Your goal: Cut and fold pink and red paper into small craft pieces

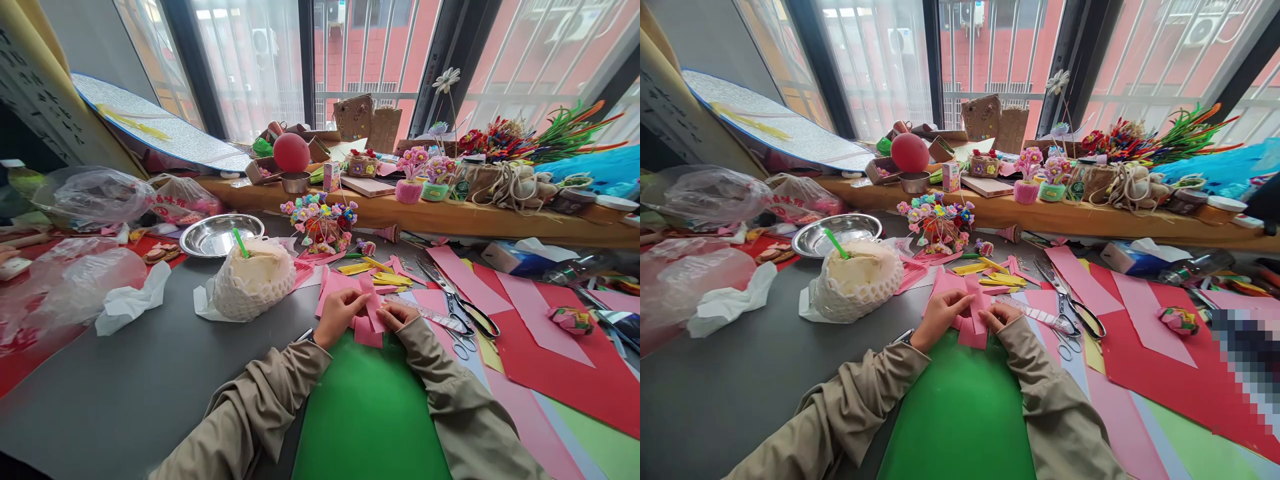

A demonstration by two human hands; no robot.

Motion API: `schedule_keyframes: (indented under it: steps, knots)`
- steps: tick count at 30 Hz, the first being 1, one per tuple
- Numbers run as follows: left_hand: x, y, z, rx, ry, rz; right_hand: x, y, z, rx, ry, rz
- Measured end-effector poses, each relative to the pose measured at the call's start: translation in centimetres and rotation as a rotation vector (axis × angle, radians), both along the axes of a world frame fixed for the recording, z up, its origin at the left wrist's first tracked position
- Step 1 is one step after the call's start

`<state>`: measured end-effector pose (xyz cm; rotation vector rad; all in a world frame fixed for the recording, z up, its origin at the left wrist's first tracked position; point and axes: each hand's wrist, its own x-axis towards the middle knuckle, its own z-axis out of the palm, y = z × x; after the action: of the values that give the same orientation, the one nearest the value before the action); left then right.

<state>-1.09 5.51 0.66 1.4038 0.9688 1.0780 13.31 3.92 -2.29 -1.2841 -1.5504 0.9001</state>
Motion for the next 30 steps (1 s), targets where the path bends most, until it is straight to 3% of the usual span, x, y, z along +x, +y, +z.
schedule_keyframes:
  steps: [7,14,18,24,30]
  knots:
    - [0.07,-0.16,0.31,0.015,-0.018,0.047,0.08,0.06,0.04,-0.042,-0.066,-0.001]
    - [0.02,0.12,0.3,0.047,-0.04,0.069,0.2,-0.01,0.08,0.023,-0.101,0.04]
    - [-0.04,0.26,0.11,0.023,-0.038,0.011,0.3,-0.14,0.26,0.04,-0.065,0.095]
    - [0.07,-0.02,0.1,-0.031,0.022,-0.141,0.28,-0.13,0.5,-0.018,0.108,0.043]
    - [0.14,0.16,0.04,-0.01,0.003,-0.096,0.1,-0.15,0.38,0.006,0.09,0.062]
